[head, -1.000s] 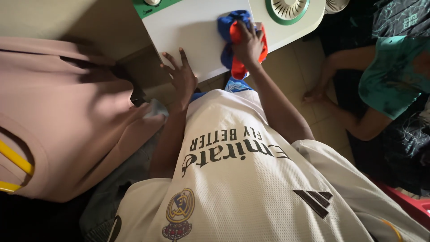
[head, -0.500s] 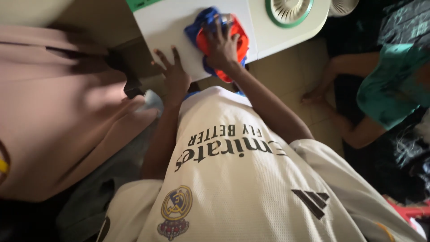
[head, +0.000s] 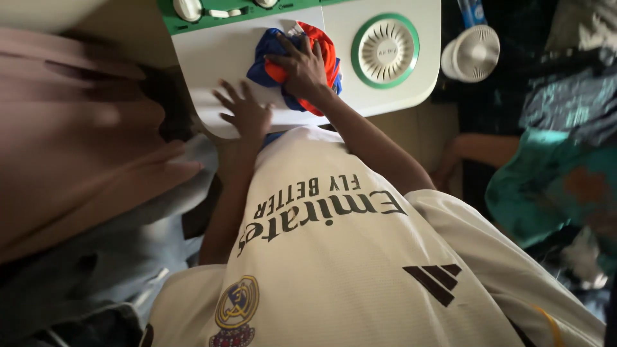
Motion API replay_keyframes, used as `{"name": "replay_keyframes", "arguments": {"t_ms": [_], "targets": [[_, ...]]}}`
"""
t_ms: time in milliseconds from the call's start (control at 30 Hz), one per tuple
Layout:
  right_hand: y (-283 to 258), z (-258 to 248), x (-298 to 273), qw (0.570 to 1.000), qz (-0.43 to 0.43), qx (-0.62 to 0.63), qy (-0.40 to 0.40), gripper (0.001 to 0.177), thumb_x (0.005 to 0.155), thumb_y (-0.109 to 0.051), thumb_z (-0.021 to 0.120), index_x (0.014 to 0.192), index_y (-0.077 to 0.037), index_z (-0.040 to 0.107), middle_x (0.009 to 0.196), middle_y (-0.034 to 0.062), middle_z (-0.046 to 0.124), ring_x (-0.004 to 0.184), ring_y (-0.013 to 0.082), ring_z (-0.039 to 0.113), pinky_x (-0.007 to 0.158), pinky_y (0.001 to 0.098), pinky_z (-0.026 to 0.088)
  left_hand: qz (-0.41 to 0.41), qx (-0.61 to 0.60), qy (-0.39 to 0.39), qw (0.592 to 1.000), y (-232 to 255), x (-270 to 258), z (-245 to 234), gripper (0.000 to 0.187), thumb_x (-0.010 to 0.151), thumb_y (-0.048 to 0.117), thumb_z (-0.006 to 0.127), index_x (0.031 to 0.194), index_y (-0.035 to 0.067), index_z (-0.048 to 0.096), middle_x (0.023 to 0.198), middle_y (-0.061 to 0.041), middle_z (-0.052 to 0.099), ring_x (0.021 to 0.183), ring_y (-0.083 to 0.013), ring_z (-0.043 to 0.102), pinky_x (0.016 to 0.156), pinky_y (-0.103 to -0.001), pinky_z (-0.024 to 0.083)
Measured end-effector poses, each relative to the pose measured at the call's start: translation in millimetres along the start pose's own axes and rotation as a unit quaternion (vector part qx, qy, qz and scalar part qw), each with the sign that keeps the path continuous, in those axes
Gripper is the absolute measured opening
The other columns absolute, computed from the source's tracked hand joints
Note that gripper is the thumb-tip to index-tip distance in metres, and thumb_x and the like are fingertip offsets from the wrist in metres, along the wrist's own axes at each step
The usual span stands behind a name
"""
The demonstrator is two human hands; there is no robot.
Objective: Cleaning clothes using a small portable washing machine.
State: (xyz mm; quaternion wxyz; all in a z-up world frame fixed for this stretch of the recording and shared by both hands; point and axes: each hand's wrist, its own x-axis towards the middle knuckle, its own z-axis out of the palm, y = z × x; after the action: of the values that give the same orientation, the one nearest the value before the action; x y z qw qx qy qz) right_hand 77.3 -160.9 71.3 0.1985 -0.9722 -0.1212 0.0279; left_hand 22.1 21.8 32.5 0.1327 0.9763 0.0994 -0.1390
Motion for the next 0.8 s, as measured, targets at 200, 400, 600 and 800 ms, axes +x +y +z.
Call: {"name": "replay_keyframes", "arguments": {"t_ms": [200, 400, 600, 800], "targets": [[24.8, -13.9, 17.6, 1.0, 0.003, -0.014, -0.002, 0.078, 0.063, -0.021, 0.086, 0.134, -0.045, 0.066, 0.159, 0.0023, 0.038, 0.141, 0.0478, 0.033, 0.111, 0.0699, 0.029, 0.009, -0.067, -0.03, 0.997, 38.3, -30.7, 21.1, 0.116, 0.076, 0.046, 0.086, 0.164, 0.014, 0.017, 0.166, -0.033, -0.007, 0.153, -0.0568, 0.0, 0.107, -0.078, 0.029], [88.2, -17.1, 28.4, 0.995, 0.096, 0.023, 0.014, 0.079, 0.068, -0.024, 0.083, 0.139, -0.048, 0.06, 0.161, 0.0019, 0.04, 0.146, 0.0509, 0.033, 0.108, 0.0627, 0.044, -0.037, -0.05, -0.008, 0.998, 66.7, -42.8, 37.3, 0.115, 0.081, 0.051, 0.084, 0.163, 0.013, 0.014, 0.162, -0.037, -0.008, 0.149, -0.0624, 0.0, 0.11, -0.079, 0.023], [140.9, -41.1, 26.1, 0.986, 0.141, -0.051, 0.078, 0.082, 0.059, -0.026, 0.089, 0.135, -0.042, 0.062, 0.151, 0.0071, 0.046, 0.138, 0.0509, 0.034, 0.108, 0.0743, 0.033, -0.023, -0.071, -0.012, 0.997, 106.5, -31.2, 55.1, 0.131, 0.078, 0.059, 0.085, 0.158, -0.006, 0.005, 0.16, -0.041, -0.01, 0.148, -0.0636, -0.002, 0.103, -0.082, 0.028], [207.0, -60.5, 13.0, 0.96, 0.238, -0.029, 0.143, 0.078, 0.07, -0.023, 0.085, 0.14, -0.04, 0.056, 0.147, 0.0117, 0.052, 0.138, 0.0598, 0.03, 0.099, 0.0811, 0.034, -0.083, -0.026, -0.052, 0.995, 142.2, -14.0, 42.3, 0.143, 0.075, 0.069, 0.083, 0.15, -0.021, 0.003, 0.155, -0.048, -0.012, 0.145, -0.0681, -0.003, 0.099, -0.08, 0.037]]}}
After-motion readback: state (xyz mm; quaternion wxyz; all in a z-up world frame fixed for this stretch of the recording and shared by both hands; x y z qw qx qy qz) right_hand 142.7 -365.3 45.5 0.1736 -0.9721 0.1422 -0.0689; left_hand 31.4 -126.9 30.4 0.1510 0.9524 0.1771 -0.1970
